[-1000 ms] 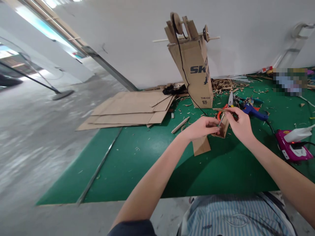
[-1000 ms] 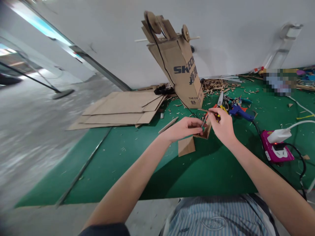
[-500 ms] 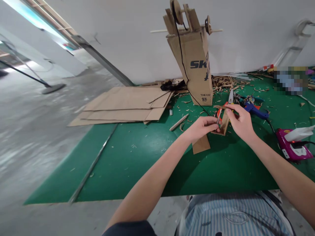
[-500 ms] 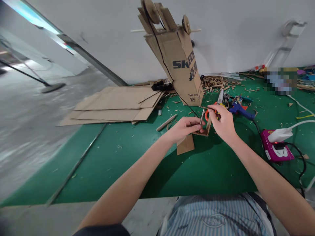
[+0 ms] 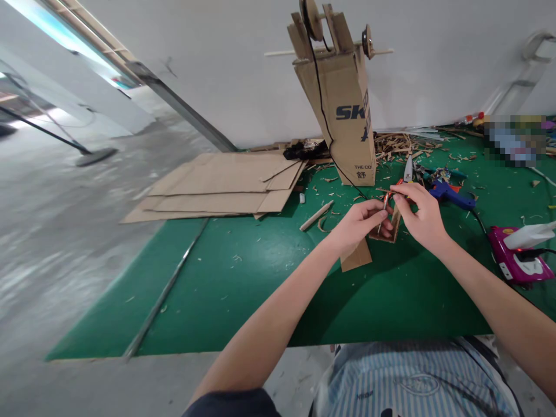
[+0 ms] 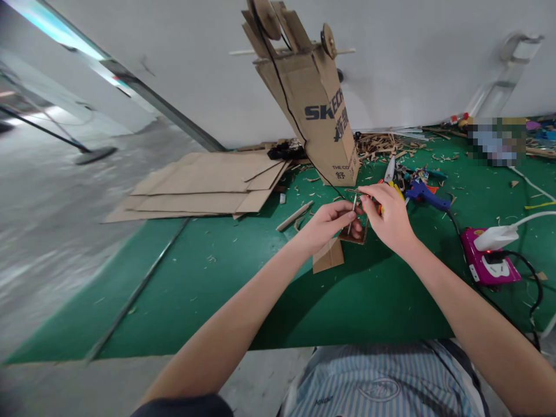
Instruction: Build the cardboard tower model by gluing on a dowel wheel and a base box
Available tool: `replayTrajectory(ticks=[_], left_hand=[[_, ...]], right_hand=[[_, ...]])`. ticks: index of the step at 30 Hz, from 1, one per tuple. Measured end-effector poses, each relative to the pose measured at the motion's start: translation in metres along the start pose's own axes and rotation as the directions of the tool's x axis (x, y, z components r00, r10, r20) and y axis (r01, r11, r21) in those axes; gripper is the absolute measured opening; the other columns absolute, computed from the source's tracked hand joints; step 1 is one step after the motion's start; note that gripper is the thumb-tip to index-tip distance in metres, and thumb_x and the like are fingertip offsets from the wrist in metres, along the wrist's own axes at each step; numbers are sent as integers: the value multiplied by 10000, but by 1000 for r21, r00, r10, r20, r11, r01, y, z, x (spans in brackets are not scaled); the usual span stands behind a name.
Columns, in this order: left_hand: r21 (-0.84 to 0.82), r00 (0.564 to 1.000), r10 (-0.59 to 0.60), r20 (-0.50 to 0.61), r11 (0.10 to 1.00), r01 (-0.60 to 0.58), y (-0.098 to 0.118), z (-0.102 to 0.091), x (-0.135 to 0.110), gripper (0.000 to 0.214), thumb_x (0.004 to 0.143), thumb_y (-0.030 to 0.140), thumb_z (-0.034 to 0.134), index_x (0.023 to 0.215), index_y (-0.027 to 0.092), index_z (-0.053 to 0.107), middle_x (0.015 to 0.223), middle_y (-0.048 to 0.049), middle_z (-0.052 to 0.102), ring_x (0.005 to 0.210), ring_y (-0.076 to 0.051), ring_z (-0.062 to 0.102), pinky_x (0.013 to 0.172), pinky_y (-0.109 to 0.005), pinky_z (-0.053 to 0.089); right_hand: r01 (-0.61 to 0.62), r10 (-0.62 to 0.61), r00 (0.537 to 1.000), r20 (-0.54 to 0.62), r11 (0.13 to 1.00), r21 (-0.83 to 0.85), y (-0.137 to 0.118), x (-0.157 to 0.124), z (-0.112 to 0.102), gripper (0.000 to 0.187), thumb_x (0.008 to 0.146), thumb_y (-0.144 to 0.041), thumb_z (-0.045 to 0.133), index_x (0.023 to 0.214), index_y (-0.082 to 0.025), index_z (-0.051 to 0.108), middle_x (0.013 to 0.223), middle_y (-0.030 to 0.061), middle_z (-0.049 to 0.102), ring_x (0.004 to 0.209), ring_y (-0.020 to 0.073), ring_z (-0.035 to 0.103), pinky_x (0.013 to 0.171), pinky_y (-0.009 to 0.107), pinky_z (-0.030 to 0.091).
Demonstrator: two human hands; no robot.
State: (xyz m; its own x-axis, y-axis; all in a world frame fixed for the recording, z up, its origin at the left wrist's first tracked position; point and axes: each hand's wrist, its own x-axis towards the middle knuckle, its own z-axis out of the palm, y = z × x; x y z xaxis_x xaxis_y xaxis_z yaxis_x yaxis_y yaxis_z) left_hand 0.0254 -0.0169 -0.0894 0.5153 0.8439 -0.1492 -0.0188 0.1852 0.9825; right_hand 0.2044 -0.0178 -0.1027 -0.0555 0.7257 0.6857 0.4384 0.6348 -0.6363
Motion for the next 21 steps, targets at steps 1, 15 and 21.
replayTrajectory(ticks=[1,15,21], left_hand=[[-13,1000,3,-9,1000,-3,0,1,0,351,833,440,736,989,158,596,758,-4,691,627,-141,701,632,-305,621],[-53,997,50,-57,997,-53,-1,9,-2,262,893,404,659,934,168,553,764,6,676,484,-81,622,460,-192,527],[-43,993,78,-92,996,-82,-1,13,-3,314,869,445,669,916,159,550,753,7,663,461,-66,591,437,-182,504]], right_hand=[[-2,2,1000,7,1000,0,-1,0,0,213,959,-236,535,1068,-257,717,1001,67,730,976,230,679,889,462,554],[27,-25,997,77,999,-21,-2,-3,3,241,966,-252,529,1089,-255,736,1023,85,703,987,233,665,886,457,556],[41,-39,997,60,999,-29,-4,-4,4,243,965,-244,528,1084,-243,740,1018,86,706,971,227,670,879,449,557]])
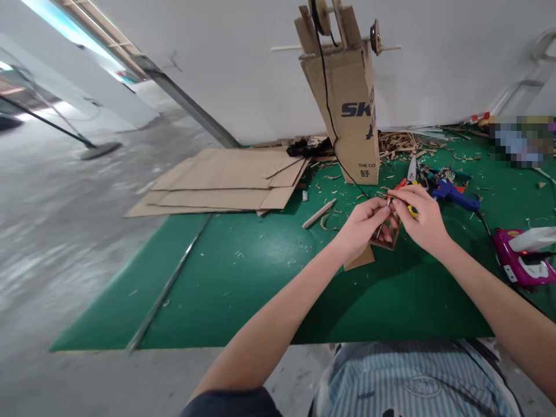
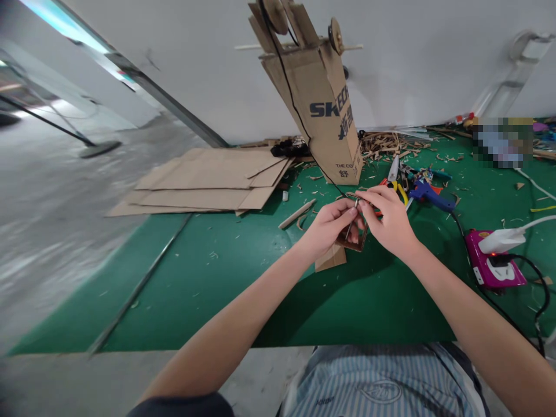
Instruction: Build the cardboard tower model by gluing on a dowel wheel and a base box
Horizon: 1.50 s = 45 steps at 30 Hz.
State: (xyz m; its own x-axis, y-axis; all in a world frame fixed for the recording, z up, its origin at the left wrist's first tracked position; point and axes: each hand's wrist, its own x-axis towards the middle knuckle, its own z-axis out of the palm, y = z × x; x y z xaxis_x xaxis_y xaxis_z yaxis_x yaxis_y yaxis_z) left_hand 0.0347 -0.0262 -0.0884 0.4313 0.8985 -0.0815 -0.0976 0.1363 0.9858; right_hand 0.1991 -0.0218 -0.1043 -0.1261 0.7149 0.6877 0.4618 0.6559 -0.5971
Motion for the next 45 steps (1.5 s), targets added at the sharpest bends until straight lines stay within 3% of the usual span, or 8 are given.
replayTrajectory(ticks=[18,30,33,37,39,41,45], left_hand=[[19,997,71,35,997,-72,-3,-1,-1,355,864,491,668,845,152,564,750,8,639,452,-54,563,426,-176,473],[2,999,33,9,999,-33,1,0,-2,250,900,395,623,863,155,566,730,5,645,432,-63,554,425,-193,480],[145,998,26,-50,989,-18,6,0,-4,179,925,338,579,927,160,583,752,-13,684,481,-93,614,497,-226,534],[446,976,197,-90,884,-138,17,-5,-7,155,907,252,590,1024,163,639,893,-60,747,746,-153,721,690,-249,570],[467,988,148,-35,877,-115,22,-8,-7,153,919,278,570,962,163,662,872,-55,744,764,-165,719,682,-254,560],[434,999,22,35,900,-35,24,-9,-4,201,931,302,552,849,156,663,801,-45,728,716,-163,708,645,-256,553],[254,981,-175,88,956,148,23,-4,6,147,917,236,594,818,140,646,811,-53,732,727,-158,723,681,-284,591]], right_hand=[[10,-11,1000,-28,1000,-21,-2,-3,2,272,983,-261,506,1131,-280,733,1019,81,689,965,229,656,878,457,554],[13,-13,999,-33,1000,-4,-2,-3,2,263,975,-232,513,1124,-286,723,1013,75,683,977,229,657,890,472,555],[-22,23,1000,-3,998,52,-1,-3,3,257,970,-214,502,1111,-285,704,1076,75,691,1025,226,659,900,466,560],[-152,151,988,15,983,108,3,-4,5,182,944,-225,527,1058,-258,664,1086,77,699,1008,221,663,789,394,582],[-204,205,979,6,973,105,6,-4,7,145,924,-218,543,1017,-242,652,1027,67,709,958,211,667,783,379,573],[-232,233,972,0,966,116,10,-5,8,140,905,-192,539,990,-230,645,983,57,712,926,200,667,823,387,560],[-294,304,953,-3,924,244,19,-6,14,148,878,-178,524,970,-224,630,987,50,710,913,188,666,853,392,548]])
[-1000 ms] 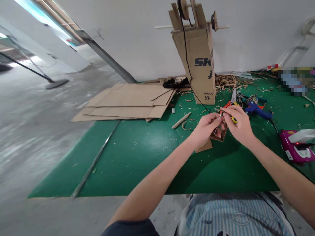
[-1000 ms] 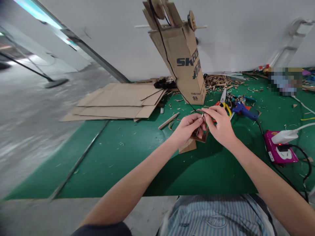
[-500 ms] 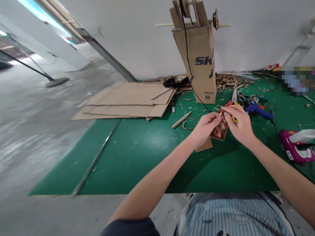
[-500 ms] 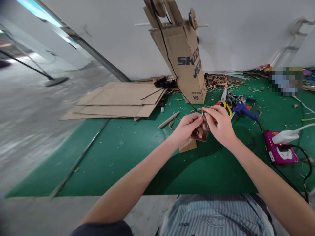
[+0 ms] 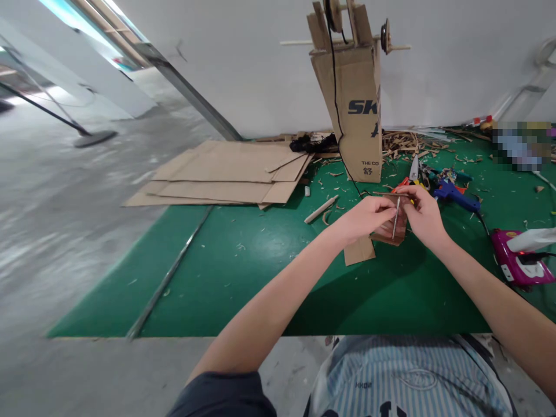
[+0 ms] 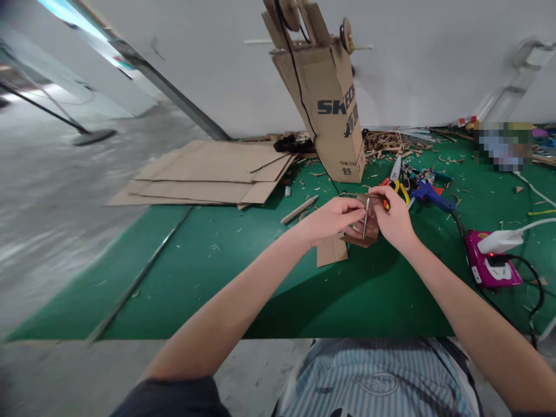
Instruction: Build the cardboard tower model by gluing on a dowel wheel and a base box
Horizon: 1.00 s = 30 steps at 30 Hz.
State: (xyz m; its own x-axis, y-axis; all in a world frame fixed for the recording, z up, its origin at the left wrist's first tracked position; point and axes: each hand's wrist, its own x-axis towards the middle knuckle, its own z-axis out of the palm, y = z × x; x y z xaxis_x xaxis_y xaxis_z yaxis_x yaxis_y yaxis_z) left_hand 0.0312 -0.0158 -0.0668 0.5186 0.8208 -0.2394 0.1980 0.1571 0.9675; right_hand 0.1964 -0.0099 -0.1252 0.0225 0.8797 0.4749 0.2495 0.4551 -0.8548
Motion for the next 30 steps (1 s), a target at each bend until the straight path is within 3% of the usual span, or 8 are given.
replayTrajectory(ticks=[6,11,23,30], left_hand=[[-171,994,-95,47,980,101,4,9,12,162,956,215,575,832,121,618,780,-70,728,700,-150,735,681,-299,617],[-192,991,-125,-41,975,115,9,18,14,222,988,117,469,799,122,585,747,-67,722,675,-144,730,665,-311,626],[-264,991,-71,-114,964,39,-1,26,23,239,980,90,478,767,121,584,712,-38,687,606,-131,706,631,-338,646],[-263,989,-41,-139,965,3,-1,27,21,251,978,92,466,760,124,585,670,-20,668,582,-126,691,633,-333,646]], right_hand=[[-111,110,994,12,976,185,13,2,3,162,879,-239,529,1018,-236,613,958,28,686,807,156,648,738,337,556],[-148,141,989,49,966,210,17,2,1,153,910,-277,515,1034,-248,601,835,-1,628,661,139,582,604,298,523],[-203,208,978,5,950,235,13,3,2,133,908,-321,525,1003,-245,579,889,11,646,726,153,609,651,318,529],[-349,363,930,46,842,411,-2,4,0,196,841,-318,583,1020,-283,655,837,-15,584,605,116,482,510,252,409]])
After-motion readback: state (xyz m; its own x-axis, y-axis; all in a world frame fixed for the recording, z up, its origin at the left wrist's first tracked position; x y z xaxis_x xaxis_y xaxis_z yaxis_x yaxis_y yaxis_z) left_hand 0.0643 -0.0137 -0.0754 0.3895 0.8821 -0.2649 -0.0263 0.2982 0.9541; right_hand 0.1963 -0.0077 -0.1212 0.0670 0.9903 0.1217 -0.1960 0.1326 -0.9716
